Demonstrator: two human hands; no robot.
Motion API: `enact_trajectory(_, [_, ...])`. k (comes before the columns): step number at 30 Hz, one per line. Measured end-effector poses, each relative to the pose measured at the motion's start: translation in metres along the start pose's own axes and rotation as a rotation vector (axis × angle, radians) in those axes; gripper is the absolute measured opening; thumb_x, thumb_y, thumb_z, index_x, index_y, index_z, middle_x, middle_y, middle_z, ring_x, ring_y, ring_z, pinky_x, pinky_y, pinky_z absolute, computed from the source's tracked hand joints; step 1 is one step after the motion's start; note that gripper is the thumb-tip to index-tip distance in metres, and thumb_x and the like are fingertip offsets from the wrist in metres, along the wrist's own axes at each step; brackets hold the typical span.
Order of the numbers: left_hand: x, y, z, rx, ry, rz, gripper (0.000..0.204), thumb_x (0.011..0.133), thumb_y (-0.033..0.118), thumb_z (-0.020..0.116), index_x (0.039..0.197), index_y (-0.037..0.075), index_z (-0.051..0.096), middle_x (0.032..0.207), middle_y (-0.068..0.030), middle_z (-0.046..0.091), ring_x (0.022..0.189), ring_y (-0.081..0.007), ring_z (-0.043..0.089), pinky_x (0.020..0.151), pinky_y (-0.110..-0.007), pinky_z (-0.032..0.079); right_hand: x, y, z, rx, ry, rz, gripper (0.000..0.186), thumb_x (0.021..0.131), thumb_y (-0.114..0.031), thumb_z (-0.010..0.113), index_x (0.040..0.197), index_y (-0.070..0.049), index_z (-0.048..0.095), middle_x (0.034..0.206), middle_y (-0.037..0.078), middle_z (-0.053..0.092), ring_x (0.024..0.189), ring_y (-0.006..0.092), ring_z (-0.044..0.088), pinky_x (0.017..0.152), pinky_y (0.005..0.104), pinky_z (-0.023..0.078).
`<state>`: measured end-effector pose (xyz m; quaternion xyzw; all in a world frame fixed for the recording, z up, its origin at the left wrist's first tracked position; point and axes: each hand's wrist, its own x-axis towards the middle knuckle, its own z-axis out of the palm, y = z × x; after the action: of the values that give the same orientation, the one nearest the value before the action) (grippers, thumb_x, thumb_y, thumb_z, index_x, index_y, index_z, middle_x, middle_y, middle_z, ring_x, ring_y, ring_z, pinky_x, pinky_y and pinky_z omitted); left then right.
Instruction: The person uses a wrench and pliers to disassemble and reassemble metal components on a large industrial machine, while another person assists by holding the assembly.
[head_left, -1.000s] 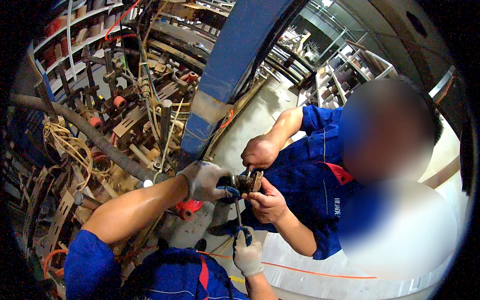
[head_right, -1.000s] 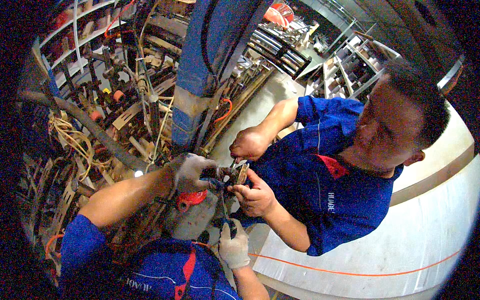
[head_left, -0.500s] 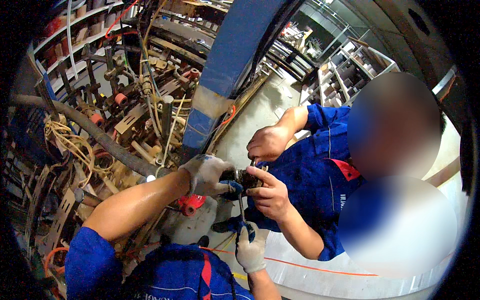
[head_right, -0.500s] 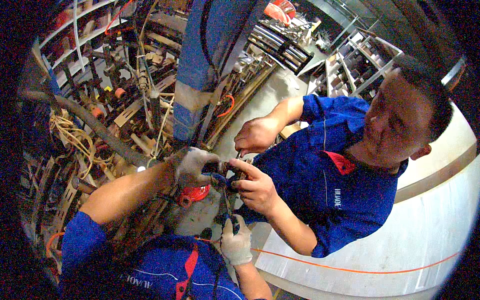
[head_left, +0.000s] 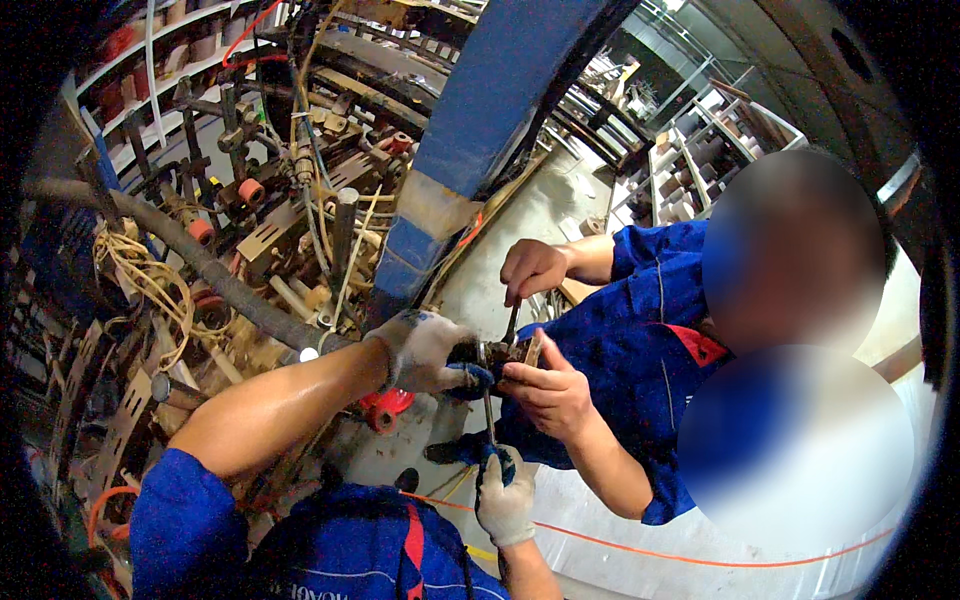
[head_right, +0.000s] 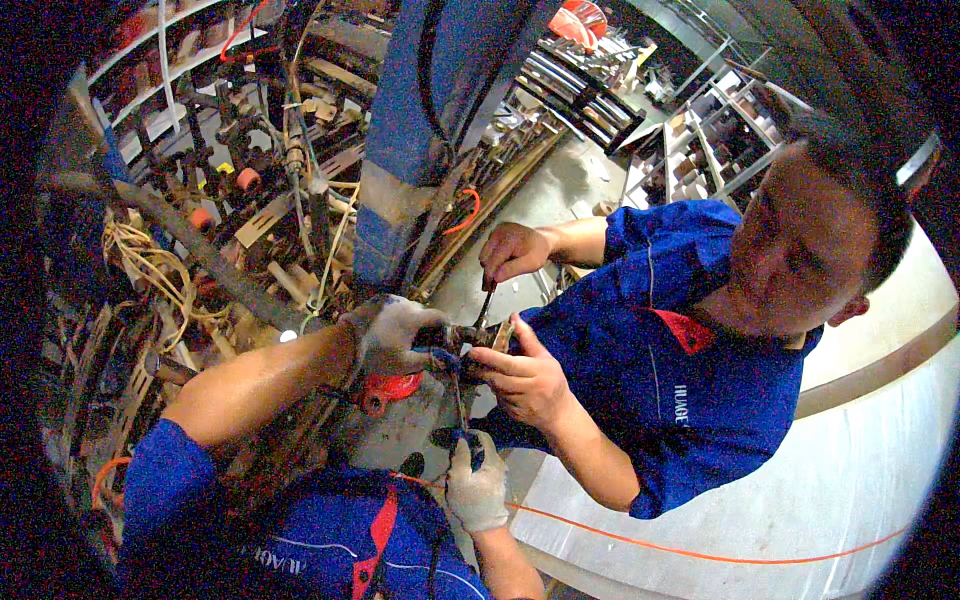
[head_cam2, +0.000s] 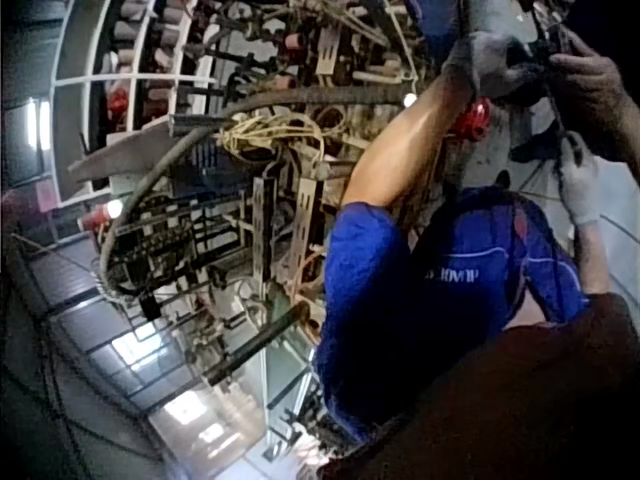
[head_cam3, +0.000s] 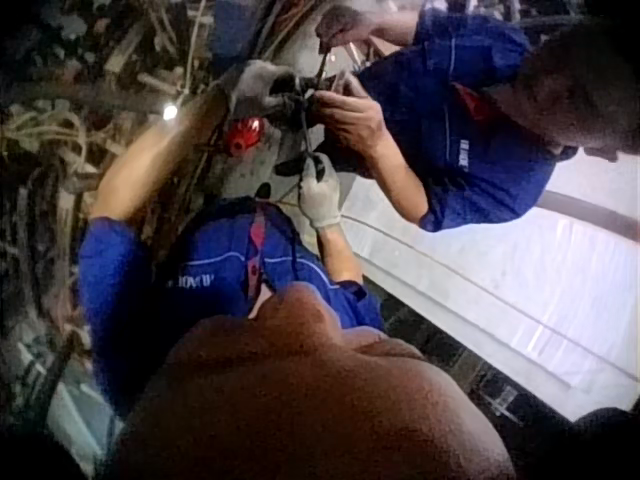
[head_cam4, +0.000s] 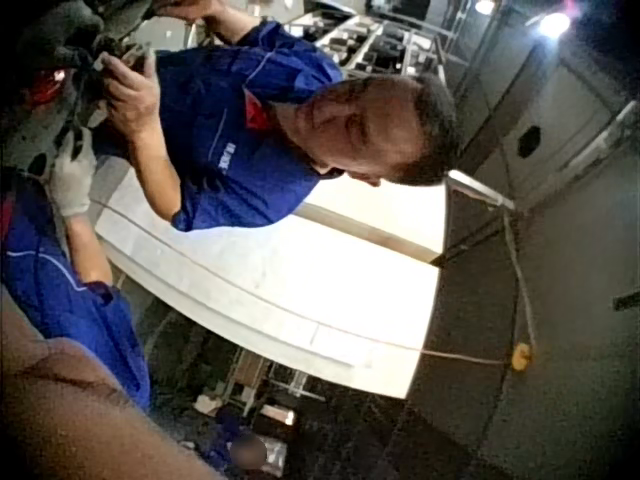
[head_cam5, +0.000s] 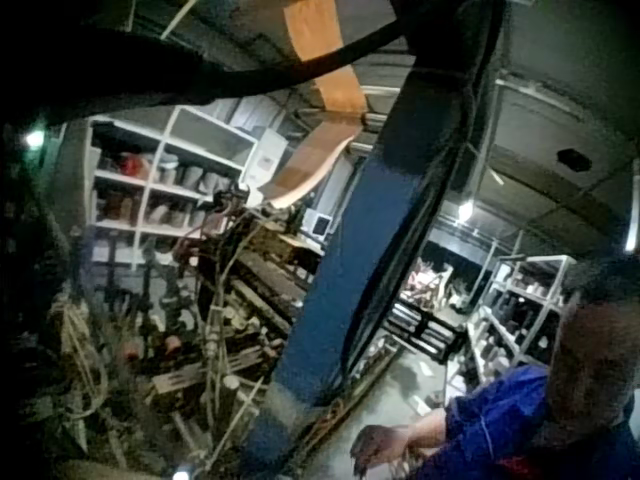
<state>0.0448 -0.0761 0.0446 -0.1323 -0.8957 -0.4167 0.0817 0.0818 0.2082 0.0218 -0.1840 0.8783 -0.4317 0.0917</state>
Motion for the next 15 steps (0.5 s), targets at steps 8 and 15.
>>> enact_trajectory(8, [0.000, -0.005, 0.001, -0.043, 0.024, 0.057, 0.043, 0.082, 0.041, 0.076, 0.103, 0.004, 0.067, 0.089, -0.0224, 0.071, 0.087, -0.0398, 0.070, 0.076, -0.046, 0.055, -0.004, -0.008, 0.000, -0.074, 0.069, -0.137, 0.022, 0.100, -0.020, 0.056, 0.109, -0.002, 0.064, 0.081, 0.016, 0.066, 0.072, 0.0297, 0.064, 0.068, 0.0396, 0.051])
enact_trajectory(15, [-0.002, 0.015, -0.010, 0.071, 0.006, 0.068, 0.037, 0.083, 0.036, 0.080, 0.102, 0.006, 0.068, 0.087, -0.0164, 0.072, 0.081, -0.0298, 0.073, 0.071, -0.038, 0.055, -0.012, -0.002, -0.006, -0.238, 0.086, -0.324, 0.021, 0.097, -0.016, 0.059, 0.109, 0.001, 0.063, 0.082, 0.020, 0.068, 0.074, 0.0364, 0.068, 0.065, 0.0476, 0.052])
